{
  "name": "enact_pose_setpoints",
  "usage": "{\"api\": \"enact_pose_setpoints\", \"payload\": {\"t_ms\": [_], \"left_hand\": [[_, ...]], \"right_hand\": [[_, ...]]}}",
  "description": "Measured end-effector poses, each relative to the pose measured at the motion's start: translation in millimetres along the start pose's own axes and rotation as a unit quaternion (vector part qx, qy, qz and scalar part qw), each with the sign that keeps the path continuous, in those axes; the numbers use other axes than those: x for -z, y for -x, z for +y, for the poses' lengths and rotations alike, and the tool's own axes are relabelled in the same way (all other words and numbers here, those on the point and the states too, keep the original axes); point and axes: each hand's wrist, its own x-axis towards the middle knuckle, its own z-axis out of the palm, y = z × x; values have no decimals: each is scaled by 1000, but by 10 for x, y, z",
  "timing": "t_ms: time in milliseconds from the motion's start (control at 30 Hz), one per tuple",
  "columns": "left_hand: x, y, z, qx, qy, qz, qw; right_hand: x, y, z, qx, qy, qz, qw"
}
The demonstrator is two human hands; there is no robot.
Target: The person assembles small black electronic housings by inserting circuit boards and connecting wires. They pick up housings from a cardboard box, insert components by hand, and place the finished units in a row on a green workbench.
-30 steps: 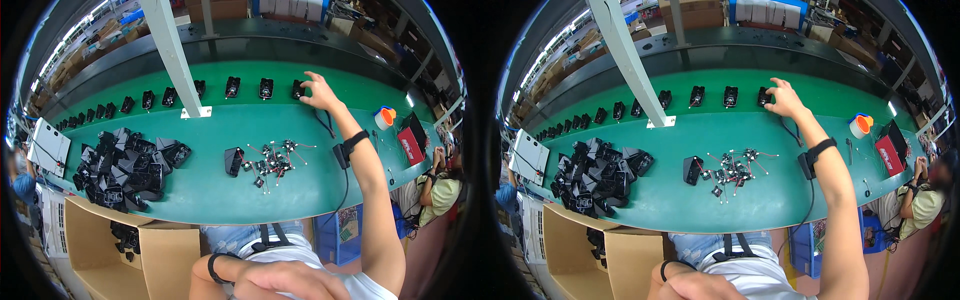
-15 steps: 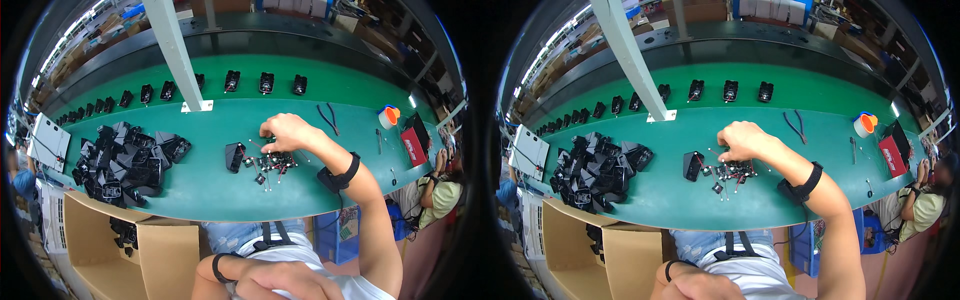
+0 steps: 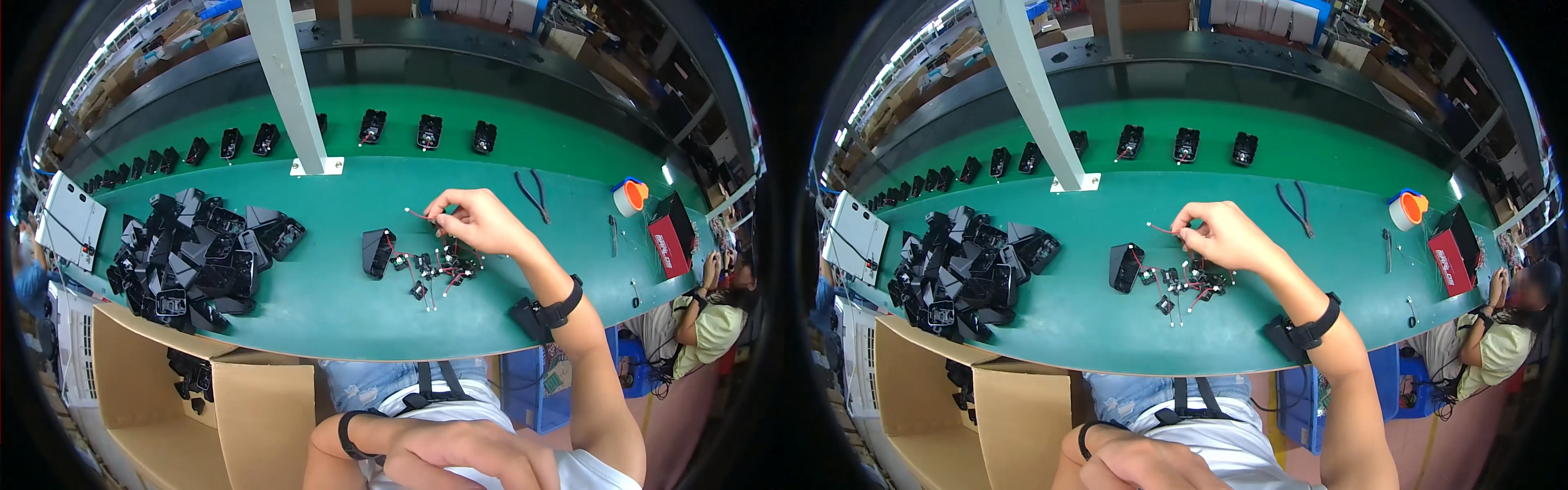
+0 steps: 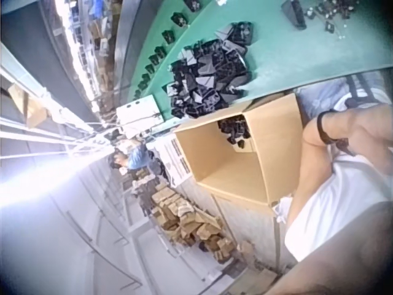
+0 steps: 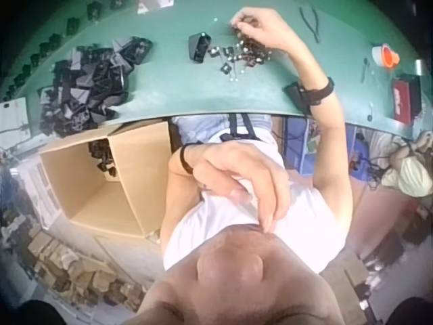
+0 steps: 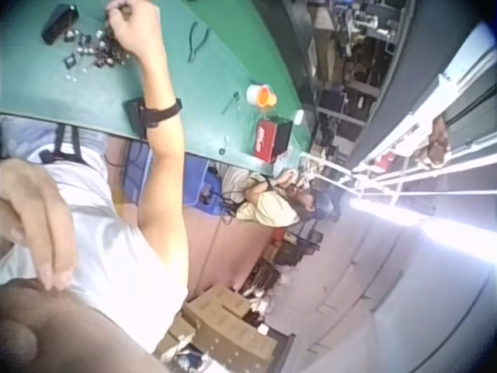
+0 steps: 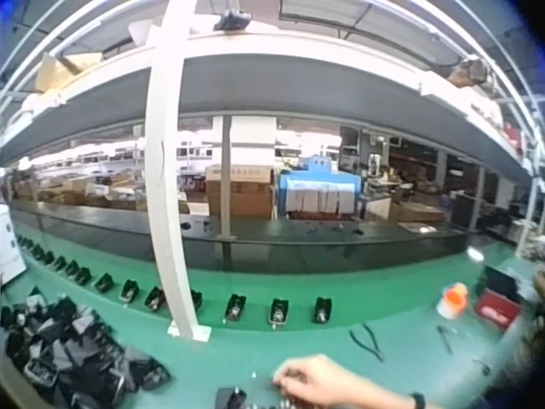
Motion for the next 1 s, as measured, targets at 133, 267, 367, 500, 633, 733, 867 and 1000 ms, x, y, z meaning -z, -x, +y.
{"api": "enact_pose_setpoints", "payload": {"t_ms": [133,267,367,500,633,733,867,1000], "left_hand": [[-172,-79,-140,-60,-14,86,994],[-4,11,8,1,2,-9,1000],[-110,27,73,24,-18,37,999],[-108,-38,-19,7,5,24,1000],[-52,153,211,141,-43,44,988],[-90,129,503,188,-381,208,881],[375,217,1134,248,-883,183,353],[759,566,1524,394,-856,193,272]], "right_hand": [[-11,160,-82,98,-1,95,991],[132,283,-113,92,56,118,987],[55,292,-37,35,-170,91,981],[19,357,-26,33,-269,84,959],[18,398,-13,60,-298,64,950],[-12,413,-47,77,-294,88,948],[0,487,-14,125,-235,142,953],[-73,484,-50,65,-252,129,957]]}}
